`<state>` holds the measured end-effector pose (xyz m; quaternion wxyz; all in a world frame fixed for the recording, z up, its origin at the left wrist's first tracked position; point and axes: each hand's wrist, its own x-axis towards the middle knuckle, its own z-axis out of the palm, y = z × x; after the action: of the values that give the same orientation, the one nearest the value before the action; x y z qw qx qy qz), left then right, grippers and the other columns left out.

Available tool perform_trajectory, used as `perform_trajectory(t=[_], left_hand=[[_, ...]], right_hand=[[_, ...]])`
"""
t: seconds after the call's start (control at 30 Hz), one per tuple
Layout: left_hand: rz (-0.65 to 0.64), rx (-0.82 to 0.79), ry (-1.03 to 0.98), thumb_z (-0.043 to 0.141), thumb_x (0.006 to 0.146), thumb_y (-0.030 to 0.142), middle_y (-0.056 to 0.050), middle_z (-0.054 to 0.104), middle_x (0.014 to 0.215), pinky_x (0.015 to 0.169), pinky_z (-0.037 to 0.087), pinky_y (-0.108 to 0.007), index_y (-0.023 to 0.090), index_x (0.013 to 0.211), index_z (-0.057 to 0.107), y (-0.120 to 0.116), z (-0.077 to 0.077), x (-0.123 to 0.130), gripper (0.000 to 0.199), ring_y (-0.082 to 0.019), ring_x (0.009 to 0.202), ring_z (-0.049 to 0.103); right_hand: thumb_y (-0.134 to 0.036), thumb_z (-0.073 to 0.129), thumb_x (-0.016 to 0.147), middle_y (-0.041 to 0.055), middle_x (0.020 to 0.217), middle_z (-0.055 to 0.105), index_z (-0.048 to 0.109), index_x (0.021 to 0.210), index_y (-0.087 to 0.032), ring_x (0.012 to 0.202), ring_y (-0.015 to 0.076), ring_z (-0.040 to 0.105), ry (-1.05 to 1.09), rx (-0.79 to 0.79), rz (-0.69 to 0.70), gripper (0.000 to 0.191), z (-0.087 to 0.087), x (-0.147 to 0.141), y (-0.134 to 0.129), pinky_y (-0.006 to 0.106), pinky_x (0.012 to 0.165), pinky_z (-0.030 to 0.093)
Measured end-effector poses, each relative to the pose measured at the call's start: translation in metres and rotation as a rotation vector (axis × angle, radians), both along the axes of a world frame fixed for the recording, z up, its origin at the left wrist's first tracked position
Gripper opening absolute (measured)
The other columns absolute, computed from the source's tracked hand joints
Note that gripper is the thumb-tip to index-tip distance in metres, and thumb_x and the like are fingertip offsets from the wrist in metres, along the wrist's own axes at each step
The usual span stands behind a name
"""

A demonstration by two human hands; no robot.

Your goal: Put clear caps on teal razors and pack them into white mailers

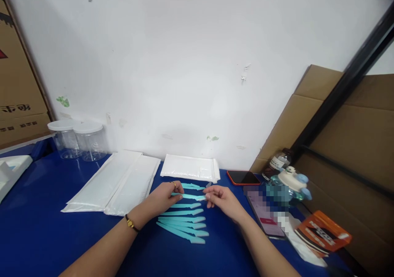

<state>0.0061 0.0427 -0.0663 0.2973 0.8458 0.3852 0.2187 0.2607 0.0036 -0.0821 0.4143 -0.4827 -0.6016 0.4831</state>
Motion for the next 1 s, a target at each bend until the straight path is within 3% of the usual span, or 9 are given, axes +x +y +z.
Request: perform_trajectory(t=[0.17,0.47,0.53,0.63,0.73,0.87,1.0], left_hand=[[0.004,-0.029,-0.037,0.048,0.081,0.029,0.000,0.061,0.082,0.069,0.042,-0.023,0.019,0.085,0.054,-0.002,0.000,0.004,0.012,-0.014,0.077,0.056],[0.019,-0.019,-0.035,0.047,0.082,0.032,0.001,0.060,0.078,0.064,0.041,-0.023,0.019,0.084,0.054,-0.003,0.004,0.003,0.016,-0.013,0.070,0.053],[-0.019,-0.040,-0.014,0.046,0.082,0.031,0.000,0.062,0.082,0.067,0.041,-0.023,0.019,0.085,0.055,-0.003,0.004,-0.001,0.015,-0.014,0.075,0.055],[-0.063,-0.010,0.087,0.049,0.080,0.028,0.001,0.063,0.083,0.068,0.040,-0.023,0.020,0.082,0.059,-0.006,0.005,-0.004,0.013,-0.014,0.077,0.056],[-0.067,0.101,0.192,0.054,0.077,0.030,0.001,0.063,0.081,0.070,0.038,-0.025,0.022,0.078,0.062,-0.007,0.004,-0.003,0.011,-0.016,0.078,0.056],[0.068,0.284,0.226,0.056,0.079,0.029,-0.002,0.061,0.099,0.082,0.036,-0.031,0.024,0.095,0.061,-0.002,-0.006,0.000,0.018,-0.021,0.096,0.052],[0.165,0.374,0.277,0.053,0.082,0.027,-0.005,0.057,0.110,0.088,0.034,-0.036,0.024,0.106,0.058,0.008,-0.016,0.000,0.025,-0.024,0.107,0.047]], right_hand=[[-0.049,0.061,0.075,0.0024,0.066,0.064,0.065,0.083,-0.015,0.055,0.0113,0.057,-0.022,0.030,-0.086,0.036,0.002,0.011,0.001,0.023,0.054,0.043],[-0.051,0.068,0.065,0.0051,0.064,0.066,0.065,0.077,-0.014,0.053,0.0159,0.061,0.101,-0.049,-0.142,0.039,-0.003,-0.011,0.001,0.025,0.050,0.044],[-0.052,0.062,0.071,0.0045,0.064,0.066,0.064,0.077,-0.016,0.054,0.0159,0.060,-0.041,0.023,-0.197,0.037,-0.003,-0.002,0.004,0.026,0.051,0.044],[-0.044,0.054,0.078,0.0024,0.060,0.062,0.063,0.074,-0.019,0.054,0.0160,0.057,-0.417,0.199,-0.348,0.027,-0.005,0.013,0.007,0.027,0.053,0.041],[-0.037,0.053,0.077,0.0025,0.064,0.062,0.061,0.069,-0.020,0.059,0.0173,0.056,-0.701,0.284,-0.352,0.021,-0.009,0.015,0.011,0.027,0.056,0.040],[-0.034,0.054,0.076,0.0046,0.075,0.062,0.059,0.070,-0.020,0.068,0.0185,0.057,-0.876,0.341,-0.343,0.015,-0.014,0.001,0.017,0.028,0.062,0.040],[-0.022,0.056,0.072,0.0047,0.075,0.060,0.058,0.068,-0.019,0.070,0.0177,0.056,-0.919,0.247,-0.304,0.005,-0.014,-0.002,0.020,0.026,0.062,0.040]])
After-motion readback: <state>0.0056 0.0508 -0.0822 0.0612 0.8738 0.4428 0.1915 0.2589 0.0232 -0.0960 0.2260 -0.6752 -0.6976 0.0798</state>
